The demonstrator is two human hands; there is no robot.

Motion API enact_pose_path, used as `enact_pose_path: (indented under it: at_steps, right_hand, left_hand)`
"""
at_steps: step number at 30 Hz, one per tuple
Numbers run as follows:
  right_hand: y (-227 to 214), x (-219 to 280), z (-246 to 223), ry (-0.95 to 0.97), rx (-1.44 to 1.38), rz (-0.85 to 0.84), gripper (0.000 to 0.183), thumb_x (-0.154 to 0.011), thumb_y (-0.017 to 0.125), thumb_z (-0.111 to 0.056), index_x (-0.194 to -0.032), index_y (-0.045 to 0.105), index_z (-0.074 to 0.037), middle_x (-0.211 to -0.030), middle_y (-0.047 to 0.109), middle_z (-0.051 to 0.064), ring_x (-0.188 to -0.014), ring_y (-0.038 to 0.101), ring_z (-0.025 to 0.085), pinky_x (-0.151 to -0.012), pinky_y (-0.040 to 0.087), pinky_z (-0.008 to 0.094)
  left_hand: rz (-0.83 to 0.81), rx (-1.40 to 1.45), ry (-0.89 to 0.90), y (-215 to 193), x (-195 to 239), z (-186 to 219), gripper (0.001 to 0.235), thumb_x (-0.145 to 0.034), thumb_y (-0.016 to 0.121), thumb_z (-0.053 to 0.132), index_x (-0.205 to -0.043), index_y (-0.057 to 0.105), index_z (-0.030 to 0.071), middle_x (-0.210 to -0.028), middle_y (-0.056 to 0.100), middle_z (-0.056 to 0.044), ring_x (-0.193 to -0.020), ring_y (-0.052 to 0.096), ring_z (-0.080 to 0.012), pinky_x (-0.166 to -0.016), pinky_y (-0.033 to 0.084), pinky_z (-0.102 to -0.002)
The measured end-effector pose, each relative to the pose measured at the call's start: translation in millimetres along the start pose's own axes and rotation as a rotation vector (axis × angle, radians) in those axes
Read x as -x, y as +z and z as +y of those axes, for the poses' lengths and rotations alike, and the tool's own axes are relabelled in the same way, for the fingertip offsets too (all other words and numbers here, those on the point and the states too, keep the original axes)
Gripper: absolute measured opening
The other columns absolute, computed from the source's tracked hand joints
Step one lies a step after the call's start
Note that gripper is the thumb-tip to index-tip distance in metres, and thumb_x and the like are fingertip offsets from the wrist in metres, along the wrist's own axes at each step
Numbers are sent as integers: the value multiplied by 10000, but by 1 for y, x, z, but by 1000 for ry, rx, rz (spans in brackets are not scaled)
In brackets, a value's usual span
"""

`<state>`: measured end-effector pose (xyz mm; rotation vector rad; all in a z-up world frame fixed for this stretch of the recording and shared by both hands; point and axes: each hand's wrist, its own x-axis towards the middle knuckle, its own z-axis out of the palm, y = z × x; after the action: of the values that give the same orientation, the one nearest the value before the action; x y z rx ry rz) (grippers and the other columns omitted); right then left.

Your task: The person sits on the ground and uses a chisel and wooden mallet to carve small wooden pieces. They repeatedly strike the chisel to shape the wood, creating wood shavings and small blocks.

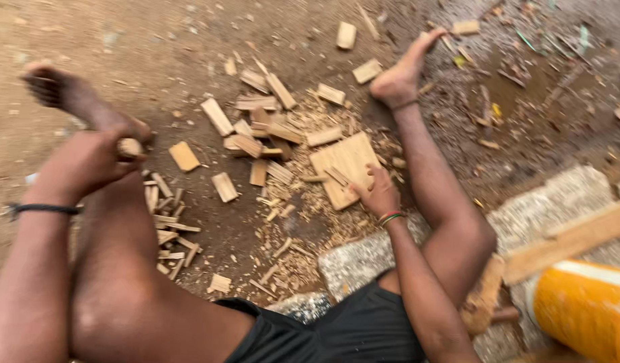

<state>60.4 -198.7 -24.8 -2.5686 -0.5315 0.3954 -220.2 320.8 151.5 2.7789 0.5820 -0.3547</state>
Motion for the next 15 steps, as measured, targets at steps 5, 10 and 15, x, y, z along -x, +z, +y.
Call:
enact_pose_path:
  at_steps: [5,10,15]
  right_hand:
    - [-35,7,84,118,98,237,272,-924,695,-347,-1076,780,-138,-971,786,141,-858,773,306,-806,607,418]
    - [-14,20,75,323,540,-113,219,-899,693,-326,-987,781,-145,-996,755,192,-947,729,386,-829,586,495]
    - [17,3,91,242,585,-222,282,-905,693,-373,-1026,757,-126,-1012,753,190,-944,744,378,-811,609,501]
  left_hand:
    - [66,-39,22,12,0,-3,534,-816,796,378,-1263,686,107,-874,770,-197,-791,757,-389,-745,622,-491]
    - [32,-27,62,20,-1,14,556,-836,767,450,-1268,674,113,-840,771,-195,-762,777,-354,-721,636,-462]
    - [-1,-49,84,9,4,22,594,-819,778,414,-1311,633,115,-811,760,-208,-779,758,-369,-718,611,-479]
